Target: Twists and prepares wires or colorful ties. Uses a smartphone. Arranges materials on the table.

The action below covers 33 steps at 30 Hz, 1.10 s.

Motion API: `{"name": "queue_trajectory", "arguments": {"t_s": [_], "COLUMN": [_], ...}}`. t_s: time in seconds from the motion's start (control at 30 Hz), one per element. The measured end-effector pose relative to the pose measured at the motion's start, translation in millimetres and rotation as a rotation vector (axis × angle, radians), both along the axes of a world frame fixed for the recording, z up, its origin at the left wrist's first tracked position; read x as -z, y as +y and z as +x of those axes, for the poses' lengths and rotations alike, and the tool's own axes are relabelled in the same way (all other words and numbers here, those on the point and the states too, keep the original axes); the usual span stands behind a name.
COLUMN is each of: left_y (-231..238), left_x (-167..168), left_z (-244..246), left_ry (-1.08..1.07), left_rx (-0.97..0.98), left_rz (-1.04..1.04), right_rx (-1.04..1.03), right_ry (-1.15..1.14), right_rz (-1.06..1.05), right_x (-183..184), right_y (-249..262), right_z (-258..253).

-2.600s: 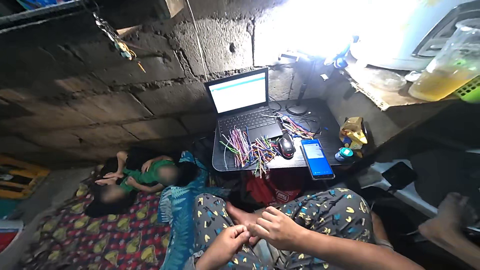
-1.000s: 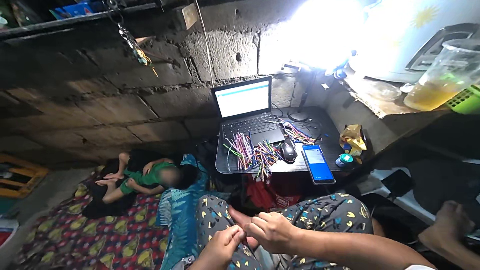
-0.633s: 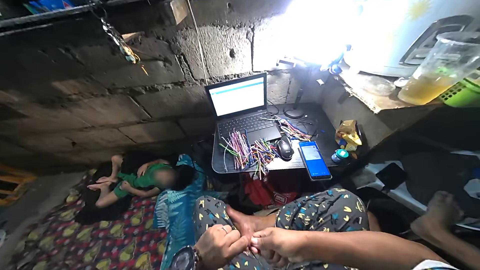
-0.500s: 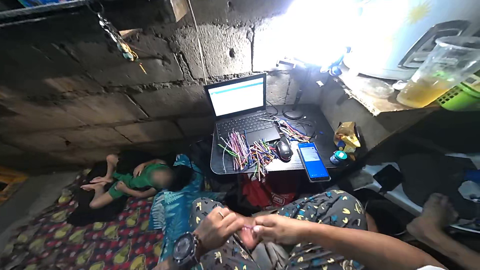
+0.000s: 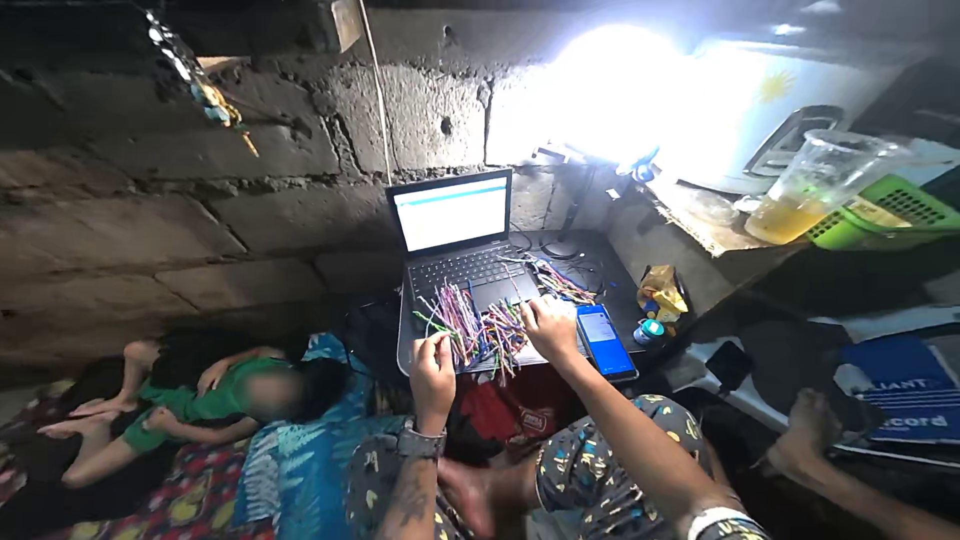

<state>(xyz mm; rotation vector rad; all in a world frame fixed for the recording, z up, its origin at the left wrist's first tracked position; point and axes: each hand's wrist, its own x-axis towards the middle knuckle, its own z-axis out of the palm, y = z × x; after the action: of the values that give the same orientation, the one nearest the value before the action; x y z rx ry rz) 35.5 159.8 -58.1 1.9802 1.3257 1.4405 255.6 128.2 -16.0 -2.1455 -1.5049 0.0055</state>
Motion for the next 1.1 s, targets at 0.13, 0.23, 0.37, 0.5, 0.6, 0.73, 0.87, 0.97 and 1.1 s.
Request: {"name": "queue_trajectory", "arguments": {"t_s": [0.13,0.23,0.37,0.5,0.6,0.73,0.87,0.97,1.1], "left_y": [22.8,38.5,49.3,50.1,49.7,50.0,50.9,49.2,51.4], "left_x": [15.5,19.1,22.9,25.9,24.8,24.0,23.1,24.5,11.8], "left_z": [-2.8,-13.4,-10.7,-5.9,-4.7,-2.6,-0.9,1.6,14.8], "left_ry": [0.074,0.118,0.165,0.203,0.242,0.273,0.237,0.103,-0.014], "left_rx": [-0.036,-0.06,-0.038,-0.051,-0.055,-0.09,-0.108,-0.123,-0.1], "left_rz": [-0.07,-0.25,-0.42,-0.49,-0.521,-0.549,-0.521,-0.401,-0.233], "right_rx": [0.125,0.175,0.116,-0.004,0.005,0.018,-0.047,-0.1,-0.142], "right_ry": [-0.068,-0.076,-0.022,-0.107,-0.175,-0.111,-0.127,-0.134,-0.078], "right_rz": [-0.033,-0.125,-0.04,0.178,0.247,-0.029,0.174,0.305,0.36], "right_x": [-8.4,-8.5,-7.1,23.4,51.7,73.2,70.5,59.9,43.5], "right_y": [19.6,36.9,38.5,15.4,7.8,8.5,13.0,11.6,9.3], "right_z": [50.3,88.7,85.7,54.7,48.1,52.6,50.0,40.4,18.3]}}
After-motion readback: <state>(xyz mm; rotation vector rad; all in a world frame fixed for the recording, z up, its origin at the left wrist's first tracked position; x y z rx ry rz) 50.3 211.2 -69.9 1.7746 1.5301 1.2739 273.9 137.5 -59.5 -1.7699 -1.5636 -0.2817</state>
